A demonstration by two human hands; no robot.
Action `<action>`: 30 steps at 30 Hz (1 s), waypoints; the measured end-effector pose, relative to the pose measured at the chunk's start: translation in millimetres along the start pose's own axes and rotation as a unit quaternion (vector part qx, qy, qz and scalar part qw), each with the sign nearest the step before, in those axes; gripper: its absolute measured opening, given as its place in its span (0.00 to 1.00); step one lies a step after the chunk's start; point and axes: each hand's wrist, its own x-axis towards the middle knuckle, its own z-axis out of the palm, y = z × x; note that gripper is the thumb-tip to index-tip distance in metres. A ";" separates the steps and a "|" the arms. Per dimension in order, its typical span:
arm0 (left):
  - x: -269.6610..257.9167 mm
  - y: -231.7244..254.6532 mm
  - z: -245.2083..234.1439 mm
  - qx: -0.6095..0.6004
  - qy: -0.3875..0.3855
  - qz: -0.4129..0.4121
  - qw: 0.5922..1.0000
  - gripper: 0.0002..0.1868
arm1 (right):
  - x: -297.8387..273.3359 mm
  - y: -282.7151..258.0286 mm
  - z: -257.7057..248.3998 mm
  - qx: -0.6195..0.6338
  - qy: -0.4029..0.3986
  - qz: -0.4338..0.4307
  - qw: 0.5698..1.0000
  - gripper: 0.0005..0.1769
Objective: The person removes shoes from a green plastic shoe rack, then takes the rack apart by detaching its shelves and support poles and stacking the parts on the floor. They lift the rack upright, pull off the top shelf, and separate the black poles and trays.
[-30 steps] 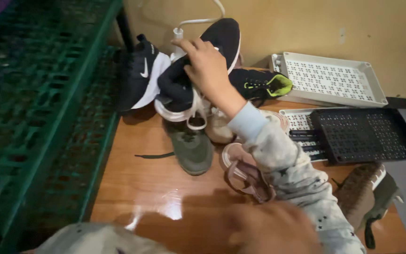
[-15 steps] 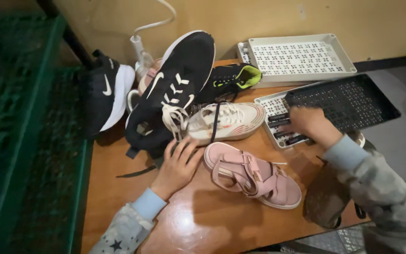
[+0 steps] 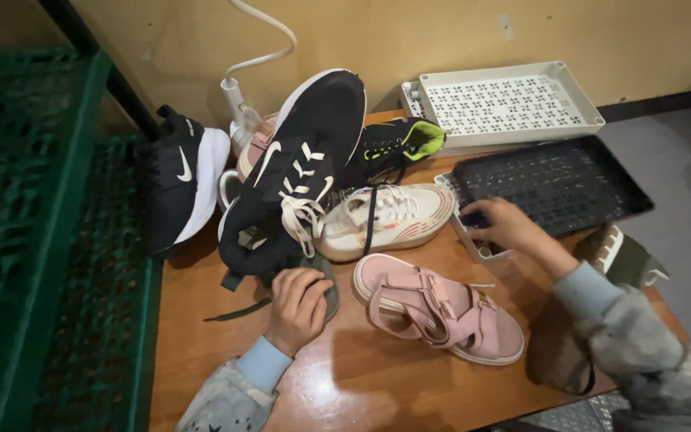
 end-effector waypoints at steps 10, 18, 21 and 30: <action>37.6 14.8 0.0 0.015 -0.073 0.044 0.996 0.09 | 36.2 -39.0 10.6 -0.153 -0.083 0.043 0.984 0.36; 110.0 -6.5 57.5 0.176 -0.207 0.001 0.962 0.32 | 27.3 -50.3 8.5 -0.168 -0.026 0.035 0.985 0.28; 120.2 -15.2 67.1 0.180 -0.258 0.005 0.949 0.28 | 31.2 -51.0 9.0 -0.164 -0.017 0.048 0.985 0.25; 148.1 17.9 19.5 0.082 -0.145 -0.013 0.986 0.08 | 49.5 -48.8 32.4 -0.157 0.115 0.052 0.979 0.17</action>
